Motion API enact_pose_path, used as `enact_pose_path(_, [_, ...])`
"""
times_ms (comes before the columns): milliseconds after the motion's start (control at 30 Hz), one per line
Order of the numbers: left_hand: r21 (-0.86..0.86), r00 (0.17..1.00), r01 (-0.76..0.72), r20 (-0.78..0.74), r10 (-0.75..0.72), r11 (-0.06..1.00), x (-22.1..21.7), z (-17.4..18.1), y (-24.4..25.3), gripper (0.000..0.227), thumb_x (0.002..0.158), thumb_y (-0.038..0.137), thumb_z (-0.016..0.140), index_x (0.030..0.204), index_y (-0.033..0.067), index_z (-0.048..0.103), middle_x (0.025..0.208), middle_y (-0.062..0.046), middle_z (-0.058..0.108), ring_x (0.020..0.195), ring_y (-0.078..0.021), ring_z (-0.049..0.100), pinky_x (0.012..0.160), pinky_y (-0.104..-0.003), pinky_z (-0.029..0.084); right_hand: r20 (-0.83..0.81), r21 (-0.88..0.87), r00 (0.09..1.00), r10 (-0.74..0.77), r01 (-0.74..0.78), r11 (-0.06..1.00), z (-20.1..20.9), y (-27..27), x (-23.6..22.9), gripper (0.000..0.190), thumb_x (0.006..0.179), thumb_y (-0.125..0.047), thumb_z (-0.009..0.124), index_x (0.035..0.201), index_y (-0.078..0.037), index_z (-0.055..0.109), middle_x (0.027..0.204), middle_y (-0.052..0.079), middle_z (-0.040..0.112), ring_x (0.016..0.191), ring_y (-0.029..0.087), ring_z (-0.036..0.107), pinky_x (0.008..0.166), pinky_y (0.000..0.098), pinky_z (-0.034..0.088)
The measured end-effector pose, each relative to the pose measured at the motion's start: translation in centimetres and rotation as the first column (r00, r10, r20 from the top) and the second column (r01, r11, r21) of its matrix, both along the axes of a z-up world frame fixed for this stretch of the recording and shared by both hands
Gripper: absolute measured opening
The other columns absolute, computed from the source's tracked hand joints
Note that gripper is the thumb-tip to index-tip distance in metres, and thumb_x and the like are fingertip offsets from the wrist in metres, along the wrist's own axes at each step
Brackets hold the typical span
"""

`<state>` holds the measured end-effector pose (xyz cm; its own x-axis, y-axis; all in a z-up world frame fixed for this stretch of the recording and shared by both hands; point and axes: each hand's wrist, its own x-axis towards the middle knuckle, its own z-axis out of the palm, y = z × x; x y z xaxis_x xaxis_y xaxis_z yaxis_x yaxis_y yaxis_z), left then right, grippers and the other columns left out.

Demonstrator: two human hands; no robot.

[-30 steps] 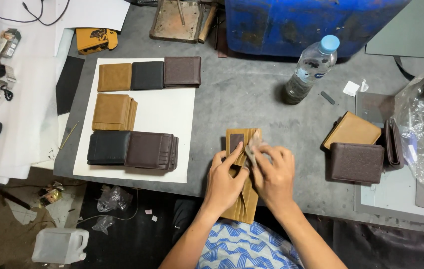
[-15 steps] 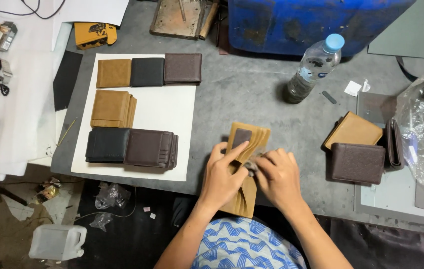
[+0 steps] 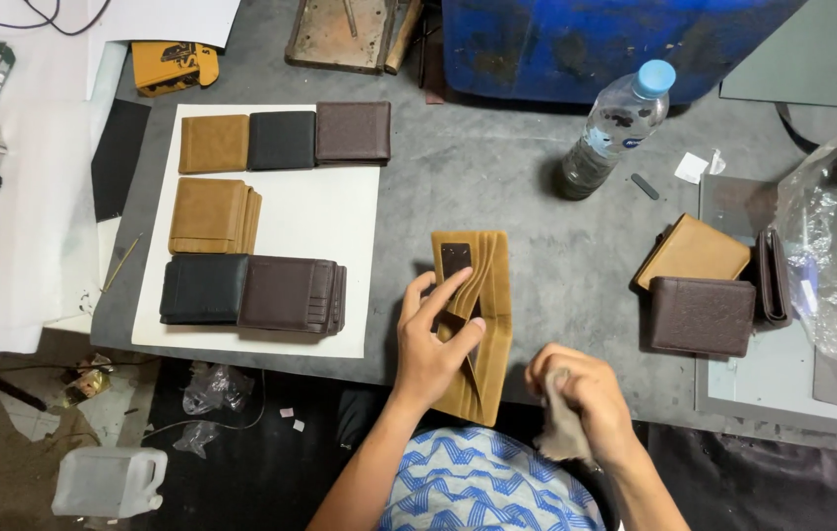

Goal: Inspecting and organizing leather wallets into stacks on a workbench

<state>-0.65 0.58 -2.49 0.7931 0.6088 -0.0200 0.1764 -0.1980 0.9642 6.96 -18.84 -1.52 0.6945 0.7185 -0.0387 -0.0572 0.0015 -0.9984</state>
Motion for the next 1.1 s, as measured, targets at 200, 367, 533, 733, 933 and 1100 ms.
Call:
enact_pose_path(200, [-0.021, 1.000, -0.011, 0.010, 0.012, 1.000, 0.0, 0.9, 0.4, 0.059, 0.079, 0.033, 0.071, 0.137, 0.0217, 0.065, 0.142, -0.010, 0.049, 0.139, -0.0246, 0.048, 0.116, -0.043, 0.039, -0.321, -0.346, 0.838, -0.441, 0.330, 0.878, 0.9, 2.1, -0.8, 0.029, 0.100, -0.016, 0.064, 0.076, -0.006, 0.051, 0.058, 0.017, 0.065, 0.028, 0.020, 0.044, 0.024, 0.0325, 0.032])
enact_pose_path(367, [-0.007, 0.998, -0.011, 0.064, 0.011, 1.000, 0.0, 0.6, 0.2, 0.055, 0.089, 0.044, 0.062, 0.138, 0.0185, 0.061, 0.138, -0.010, 0.052, 0.135, -0.0251, 0.052, 0.114, -0.043, 0.040, -0.427, -0.252, 0.816, -0.390, 0.307, 0.918, -2.5, 3.4, -2.4, 0.030, 0.103, -0.033, 0.052, 0.109, -0.006, 0.063, 0.089, 0.005, 0.063, 0.079, 0.013, 0.057, 0.073, 0.0251, 0.044])
enact_pose_path(533, [-0.150, 0.991, -0.066, 0.109, 0.083, 0.987, 0.0, 1.9, 0.1, 0.056, 0.090, 0.019, 0.066, 0.143, 0.0132, 0.048, 0.139, -0.011, 0.062, 0.125, -0.0210, 0.063, 0.106, -0.034, 0.050, -0.244, -0.267, 0.928, -0.283, 0.216, 0.939, -1.7, 4.1, -2.6, 0.063, 0.088, -0.036, 0.067, 0.144, -0.010, 0.052, 0.090, -0.001, 0.058, 0.088, 0.012, 0.061, 0.088, 0.0313, 0.051])
enact_pose_path(733, [-0.363, 0.979, -0.041, 0.169, 0.110, 0.931, -0.9, 0.7, 0.5, 0.098, 0.091, 0.020, 0.067, 0.164, 0.0227, 0.002, 0.120, -0.017, 0.063, 0.118, -0.0236, 0.063, 0.100, -0.038, 0.055, -0.397, -0.231, 0.859, -0.323, 0.247, 0.941, -1.2, 5.1, -2.2, 0.044, 0.088, -0.016, 0.071, 0.130, -0.006, 0.070, 0.063, -0.002, 0.052, 0.058, 0.010, 0.053, 0.059, 0.0279, 0.047])
enact_pose_path(933, [-0.530, 0.936, 0.259, 0.344, -0.074, 0.808, -2.0, -1.6, 0.9, 0.072, 0.103, 0.051, 0.026, 0.085, 0.0009, 0.075, 0.147, -0.022, 0.059, 0.130, -0.0297, 0.057, 0.087, -0.038, 0.049, -0.584, -0.230, 0.671, -0.458, 0.404, 0.885, 2.3, 6.1, -1.7, 0.042, 0.093, -0.007, 0.057, 0.134, -0.006, 0.063, 0.113, 0.016, 0.072, 0.082, 0.024, 0.065, 0.068, 0.0349, 0.049])
enact_pose_path(1100, [-0.478, 0.951, 0.085, 0.302, 0.073, 0.874, -1.5, -2.6, -0.3, 0.053, 0.088, 0.007, 0.071, 0.136, 0.0019, 0.051, 0.158, -0.022, 0.043, 0.148, -0.0324, 0.044, 0.110, -0.043, 0.051, -0.435, -0.248, 0.830, -0.350, 0.263, 0.932, 0.7, 5.3, -2.2, 0.069, 0.097, -0.057, 0.038, 0.145, -0.015, 0.063, 0.076, 0.007, 0.062, 0.049, 0.014, 0.044, 0.042, 0.0287, 0.035])
